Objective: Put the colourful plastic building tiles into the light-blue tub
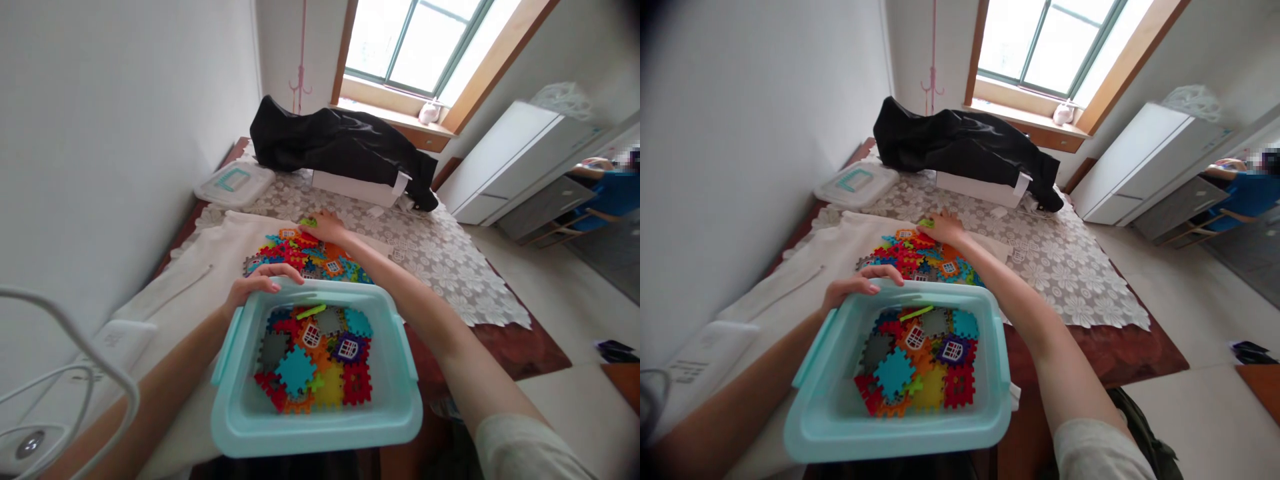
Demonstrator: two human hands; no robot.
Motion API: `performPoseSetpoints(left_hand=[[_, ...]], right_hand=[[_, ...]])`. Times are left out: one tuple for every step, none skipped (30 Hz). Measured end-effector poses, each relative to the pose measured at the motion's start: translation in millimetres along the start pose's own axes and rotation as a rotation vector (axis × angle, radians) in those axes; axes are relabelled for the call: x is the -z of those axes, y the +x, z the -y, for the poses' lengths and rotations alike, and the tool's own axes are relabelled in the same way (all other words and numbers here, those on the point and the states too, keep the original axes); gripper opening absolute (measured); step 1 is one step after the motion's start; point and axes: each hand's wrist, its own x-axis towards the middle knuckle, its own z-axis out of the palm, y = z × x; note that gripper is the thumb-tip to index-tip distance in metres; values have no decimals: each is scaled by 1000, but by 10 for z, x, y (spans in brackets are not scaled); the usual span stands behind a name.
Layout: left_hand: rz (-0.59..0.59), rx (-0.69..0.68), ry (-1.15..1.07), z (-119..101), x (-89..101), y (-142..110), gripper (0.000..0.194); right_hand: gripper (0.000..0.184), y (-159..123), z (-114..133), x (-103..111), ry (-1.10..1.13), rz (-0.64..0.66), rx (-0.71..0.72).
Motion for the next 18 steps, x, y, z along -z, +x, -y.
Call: performPoseSetpoints(left_hand=[[-3, 4, -2, 22, 22, 13, 34], [-8, 7, -3, 44, 43, 26, 34], [-13, 10, -2, 62, 62, 35, 33], [-19, 11, -1, 74, 76, 40, 32], [-25, 15, 3, 79, 84, 39, 31], [-33, 19, 12, 75, 85, 33, 31], [-42, 22, 24, 63, 79, 23, 30], [-51, 24, 37, 45, 66, 10, 30], [-58, 26, 50, 23, 49, -3, 29], [-65, 28, 60, -1, 29, -14, 28], [-71, 28, 70, -22, 11, -22, 28], [-77, 26, 76, -40, -5, -26, 28], [-80, 23, 83, -52, -14, -26, 27], [-81, 19, 89, -58, -17, -23, 27], [-80, 10, 93, -57, -11, -17, 26], [-78, 2, 96, -50, 1, -11, 26], [-73, -5, 97, -39, 19, -4, 26], [-66, -9, 95, -26, 40, 1, 25]], right_hand=[[78, 9, 20, -12, -37, -5, -34], [71, 12, 34, -16, -64, -9, -52], [64, 9, 40, -12, -71, -11, -46], [58, 1, 40, -2, -53, -9, -16], [53, -10, 34, 11, -24, -13, 12], [49, -21, 23, 26, 10, -16, 30], [45, -29, 9, 41, 45, -20, 38], [41, -32, -7, 56, 81, -28, 40], [37, -30, -23, 74, 116, -44, 36], [34, -23, -38, 95, 154, -73, 29], [30, -17, -50, 123, 194, -123, 18], [29, -17, -56, 159, 237, -194, 5], [29, -32, -54, 204, 287, -274, -4], [31, -70, -41, 258, 352, -355, -1], [35, -140, -15, 320, 431, -420, 17], [39, -246, 26, 387, 521, -458, 51], [45, -389, 83, 456, 626, -462, 106], [51, -565, 155, 524, 715, -411, 174]])
